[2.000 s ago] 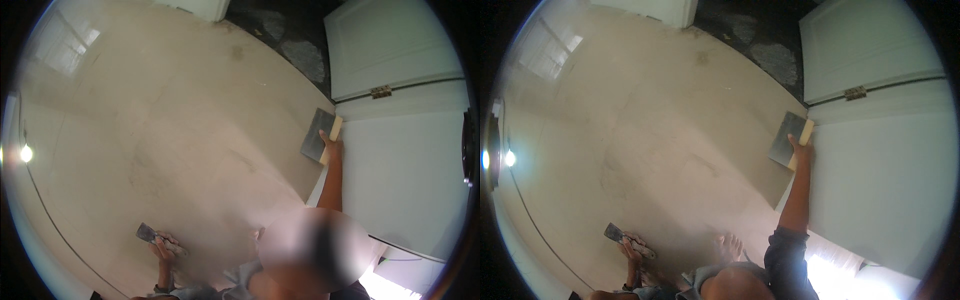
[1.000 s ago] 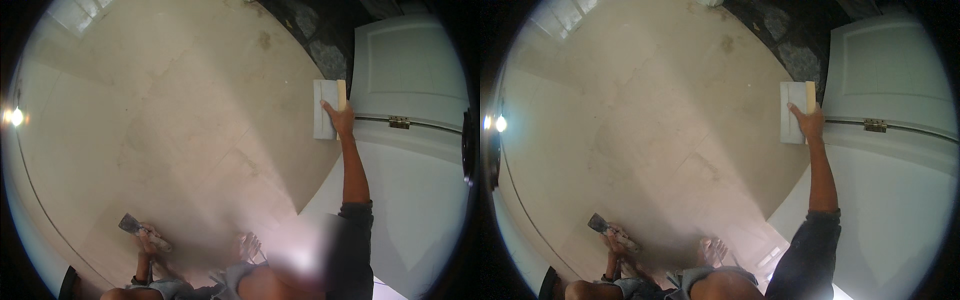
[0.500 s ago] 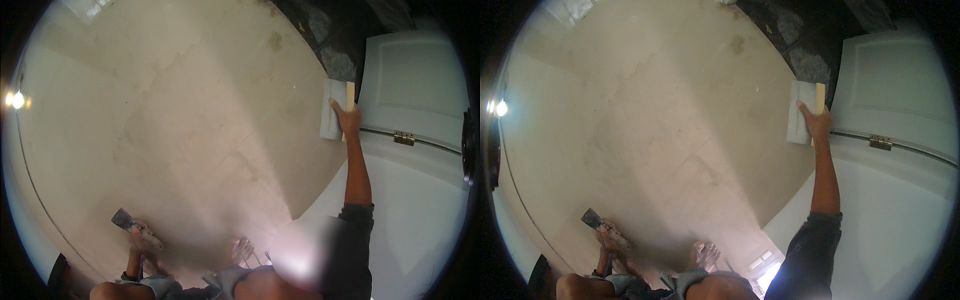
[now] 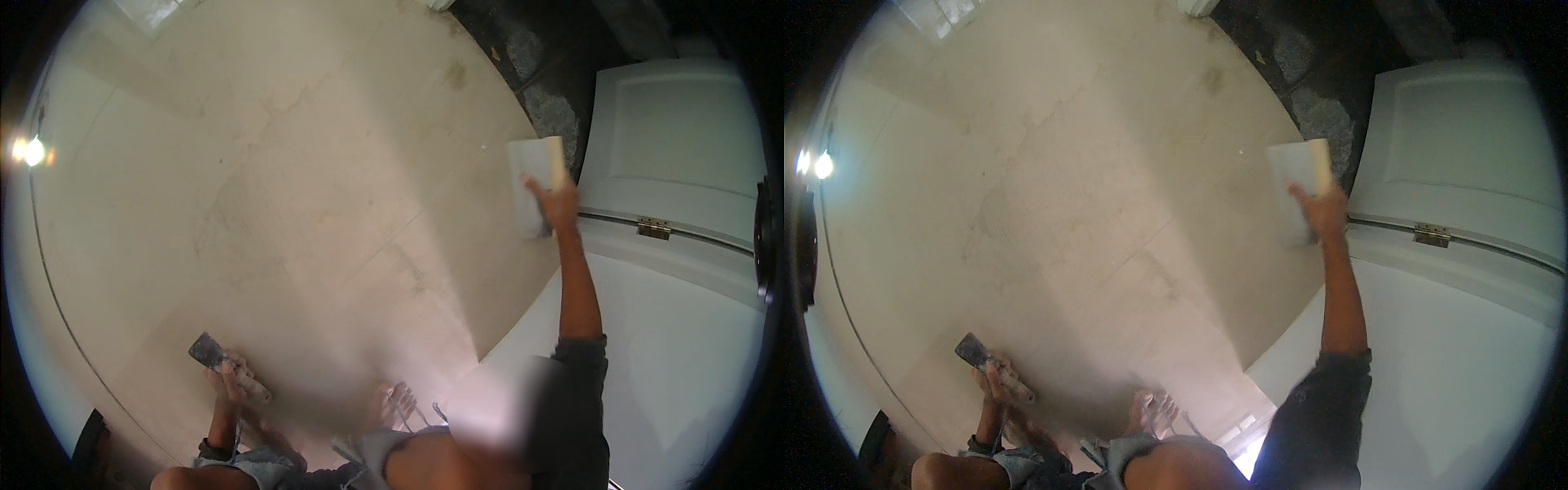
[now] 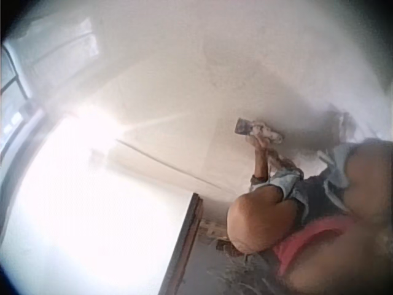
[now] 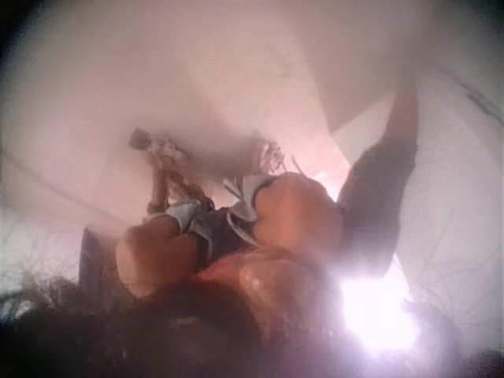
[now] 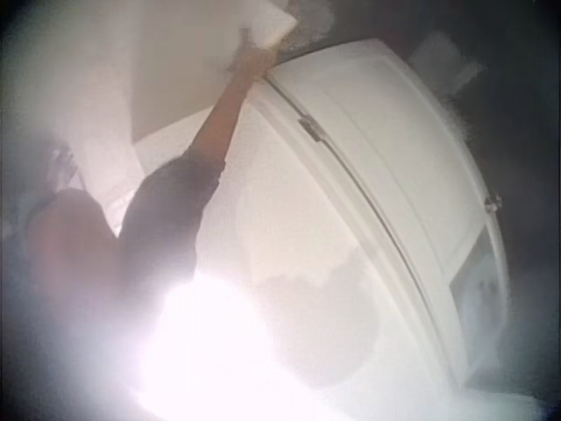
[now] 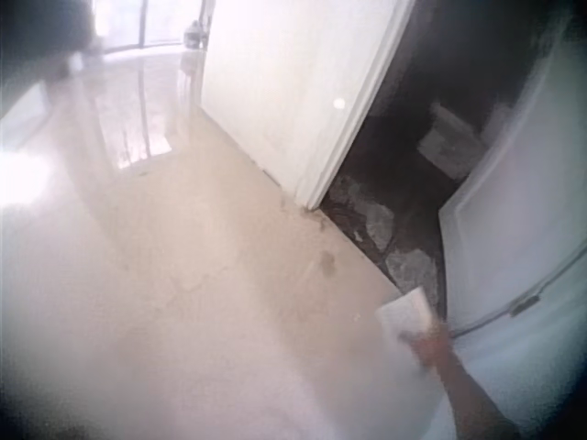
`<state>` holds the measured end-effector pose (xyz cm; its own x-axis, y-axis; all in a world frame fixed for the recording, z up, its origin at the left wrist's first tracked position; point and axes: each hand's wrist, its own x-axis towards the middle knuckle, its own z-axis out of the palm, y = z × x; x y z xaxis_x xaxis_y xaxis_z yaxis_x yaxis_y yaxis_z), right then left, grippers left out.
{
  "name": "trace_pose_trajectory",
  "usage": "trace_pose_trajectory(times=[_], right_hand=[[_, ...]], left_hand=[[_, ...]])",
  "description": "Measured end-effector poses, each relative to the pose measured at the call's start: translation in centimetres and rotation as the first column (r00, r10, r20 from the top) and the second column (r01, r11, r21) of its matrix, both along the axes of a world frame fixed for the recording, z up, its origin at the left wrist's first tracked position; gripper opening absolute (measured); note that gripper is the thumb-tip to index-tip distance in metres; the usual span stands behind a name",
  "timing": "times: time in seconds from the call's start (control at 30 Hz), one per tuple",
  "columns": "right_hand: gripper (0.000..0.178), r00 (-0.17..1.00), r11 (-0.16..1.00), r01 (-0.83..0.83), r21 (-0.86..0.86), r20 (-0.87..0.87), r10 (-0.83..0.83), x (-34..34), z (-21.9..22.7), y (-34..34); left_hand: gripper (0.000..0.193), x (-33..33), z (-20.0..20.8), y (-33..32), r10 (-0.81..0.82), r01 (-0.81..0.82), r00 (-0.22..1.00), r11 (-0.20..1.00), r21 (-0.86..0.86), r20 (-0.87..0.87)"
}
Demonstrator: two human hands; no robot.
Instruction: The person smooths a freshly laid floor surface using a trowel and a float. They move across the floor, applying pressure with the tools to level the material, occasionally switching between the two tools to refine the surface.
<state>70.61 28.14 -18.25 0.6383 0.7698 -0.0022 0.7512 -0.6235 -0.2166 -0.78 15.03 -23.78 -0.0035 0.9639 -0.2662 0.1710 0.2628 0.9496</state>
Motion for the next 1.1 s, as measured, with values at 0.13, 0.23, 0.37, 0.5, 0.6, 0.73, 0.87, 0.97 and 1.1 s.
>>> trace_pose_trajectory(times=[0.13,0.23,0.37,0.5,0.6,0.73,0.87,0.97,1.1], right_hand=[[0.1,0.987,0.993,0.115,-0.023,-0.112,-0.117,1.0,1.3,-2.4],[0.094,0.985,0.985,0.173,-0.008,-0.027,-0.173,-0.2,0.6,-2.6],[0.091,0.992,0.994,-0.112,-0.002,0.064,0.112,-4.2,0.3,-2.8],[0.081,0.898,0.933,0.359,0.041,-0.289,-0.333,-0.6,2.2,-5.2],[0.085,0.994,0.993,0.104,0.064,-0.042,-0.101,-5.9,-0.7,-5.1],[0.086,0.966,0.966,0.25,0.063,-0.076,-0.246,-1.7,1.8,-6.5],[0.086,0.994,0.988,0.103,0.111,-0.058,-0.097,-3.9,-0.1,-6.2],[0.088,1.0,1.0,0.02,0.024,-0.023,-0.019,-8.0,-0.2,-3.6],[0.08,0.961,0.96,0.276,0.037,0.0,-0.276,1.3,1.4,-5.7]], left_hand=[[0.051,-0.5,-0.6,0.9,-0.139,0.139,0.99,0.99,0.021,-0.039],[0.054,0.2,-0.2,1.4,-0.155,0.156,0.987,0.987,0.038,-0.032],[0.049,-1.1,-1.6,0.3,-0.143,0.142,0.99,0.986,0.091,0.004],[0.054,1.0,0.2,1.1,-0.103,0.108,0.991,0.993,0.051,-0.084],[0.053,-0.6,-0.9,0.8,-0.154,0.157,0.987,0.984,0.082,-0.035],[0.052,0.5,-0.6,1.0,-0.113,0.113,0.994,0.992,0.064,0.002],[0.05,0.6,1.4,2.3,-0.195,0.2,0.978,0.978,0.067,-0.076],[0.049,-0.2,0.7,1.6,-0.172,0.176,0.983,0.983,0.056,-0.063],[0.049,1.2,1.1,2.5,-0.251,0.261,0.96,0.963,0.064,-0.127]])
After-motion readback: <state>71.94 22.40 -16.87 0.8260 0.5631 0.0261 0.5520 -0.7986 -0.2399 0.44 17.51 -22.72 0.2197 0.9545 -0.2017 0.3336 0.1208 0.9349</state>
